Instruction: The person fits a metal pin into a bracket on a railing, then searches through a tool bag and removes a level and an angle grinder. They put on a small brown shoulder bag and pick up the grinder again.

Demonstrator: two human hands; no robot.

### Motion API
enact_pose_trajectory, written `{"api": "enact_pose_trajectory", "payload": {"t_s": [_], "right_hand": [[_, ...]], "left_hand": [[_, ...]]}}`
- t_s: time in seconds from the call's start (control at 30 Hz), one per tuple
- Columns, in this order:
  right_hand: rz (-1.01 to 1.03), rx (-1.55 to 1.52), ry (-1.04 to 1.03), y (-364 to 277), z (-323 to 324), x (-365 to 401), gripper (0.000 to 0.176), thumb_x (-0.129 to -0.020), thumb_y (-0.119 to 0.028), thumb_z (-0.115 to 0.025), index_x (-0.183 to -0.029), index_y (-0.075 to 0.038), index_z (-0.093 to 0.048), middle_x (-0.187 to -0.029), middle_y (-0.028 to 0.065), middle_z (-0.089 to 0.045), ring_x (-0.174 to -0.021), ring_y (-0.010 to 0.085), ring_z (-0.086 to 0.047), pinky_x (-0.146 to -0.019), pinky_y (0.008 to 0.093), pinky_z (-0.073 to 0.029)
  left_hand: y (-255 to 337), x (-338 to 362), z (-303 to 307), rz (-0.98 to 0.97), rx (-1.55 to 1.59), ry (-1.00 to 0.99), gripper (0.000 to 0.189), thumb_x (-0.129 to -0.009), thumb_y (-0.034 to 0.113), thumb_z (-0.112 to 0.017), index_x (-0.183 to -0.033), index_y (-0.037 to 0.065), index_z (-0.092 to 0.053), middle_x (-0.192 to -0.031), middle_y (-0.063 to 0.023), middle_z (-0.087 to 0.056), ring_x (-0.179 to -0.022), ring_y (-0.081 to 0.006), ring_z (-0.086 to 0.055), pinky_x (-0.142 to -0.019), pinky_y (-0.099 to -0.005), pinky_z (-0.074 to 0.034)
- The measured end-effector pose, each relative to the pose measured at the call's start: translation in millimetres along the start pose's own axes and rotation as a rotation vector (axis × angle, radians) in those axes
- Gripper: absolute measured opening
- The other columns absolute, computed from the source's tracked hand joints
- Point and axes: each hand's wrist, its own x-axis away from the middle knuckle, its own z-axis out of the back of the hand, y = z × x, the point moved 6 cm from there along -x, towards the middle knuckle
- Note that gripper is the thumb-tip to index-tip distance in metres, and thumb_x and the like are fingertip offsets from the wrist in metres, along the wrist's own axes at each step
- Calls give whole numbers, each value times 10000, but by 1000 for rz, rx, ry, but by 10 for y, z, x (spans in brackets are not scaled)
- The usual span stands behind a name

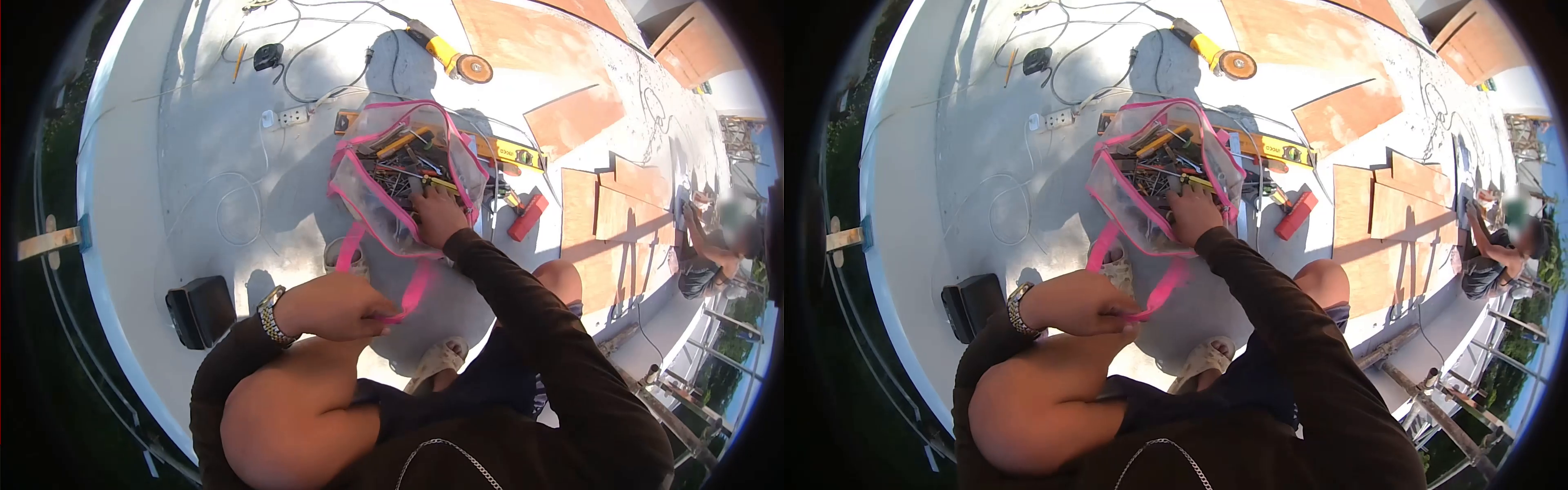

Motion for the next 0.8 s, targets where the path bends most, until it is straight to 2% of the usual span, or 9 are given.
{"api": "enact_pose_trajectory", "payload": {"t_s": [0.17,0.23,0.3,0.37,0.4,0.47,0.53,0.6,0.8], "right_hand": [[35,38,142,-67,169,-136,290,-764,-108,-711,-1048,-87,-660,-1102,166,-601,-1158,358,-530,-964,466,-451],[141,-344,302,-172,450,-64,235,-766,-87,-717,-995,-94,-667,-1051,142,-616,-1087,342,-554,-946,437,-447],[173,-412,629,-59,1046,228,166,-781,-68,-706,-940,-78,-660,-982,122,-628,-964,335,-581,-896,431,-452],[-39,-302,1041,610,1289,519,89,-809,-26,-640,-894,-29,-617,-896,129,-626,-816,329,-592,-787,444,-474],[-276,-481,1053,1066,1241,581,108,-813,-16,-615,-919,-16,-593,-869,138,-618,-796,330,-590,-756,435,-485],[-613,-391,661,2042,720,506,242,-815,-77,-628,-1038,5,-586,-1025,195,-662,-950,377,-639,-846,442,-503],[-556,-180,333,2476,21,427,428,-828,-175,-678,-1200,2,-563,-1193,254,-611,-1082,449,-605,-971,472,-476],[-614,-71,165,2351,-180,419,441,-845,-212,-705,-1214,-18,-561,-1254,273,-569,-1095,472,-593,-958,466,-485],[-562,-381,149,2463,105,630,288,-843,-241,-737,-1024,-34,-654,-1018,208,-690,-971,367,-669,-837,411,-523]], "left_hand": [[1,-51,49,46,84,-80,282,-925,294,-669,-1123,95,-687,-810,-152,-680,-754,-350,-655,-669,-426,-496],[11,-67,81,36,117,-65,302,-928,294,-670,-1156,97,-686,-823,-154,-686,-756,-347,-658,-670,-422,-498],[58,-42,93,53,130,-121,321,-928,284,-671,-1189,97,-682,-850,-161,-696,-767,-348,-664,-685,-420,-503],[17,-41,55,48,149,-129,323,-930,286,-668,-1194,99,-681,-858,-164,-698,-772,-350,-665,-692,-419,-506],[6,-47,23,38,164,-140,325,-933,287,-666,-1199,101,-680,-865,-167,-700,-776,-352,-667,-700,-417,-509],[-18,-74,-13,30,161,-142,324,-936,290,-663,-1199,103,-680,-866,-169,-700,-778,-352,-668,-708,-416,-512],[-14,-102,-30,19,158,-146,323,-938,294,-660,-1199,105,-680,-867,-172,-700,-779,-352,-668,-715,-415,-514],[-23,-113,-50,56,137,-162,327,-944,306,-654,-1206,112,-679,-871,-170,-701,-782,-343,-672,-720,-410,-515],[-76,-113,-80,29,177,-167,334,-944,315,-653,-1217,125,-678,-865,-161,-700,-776,-333,-673,-718,-395,-513]]}}
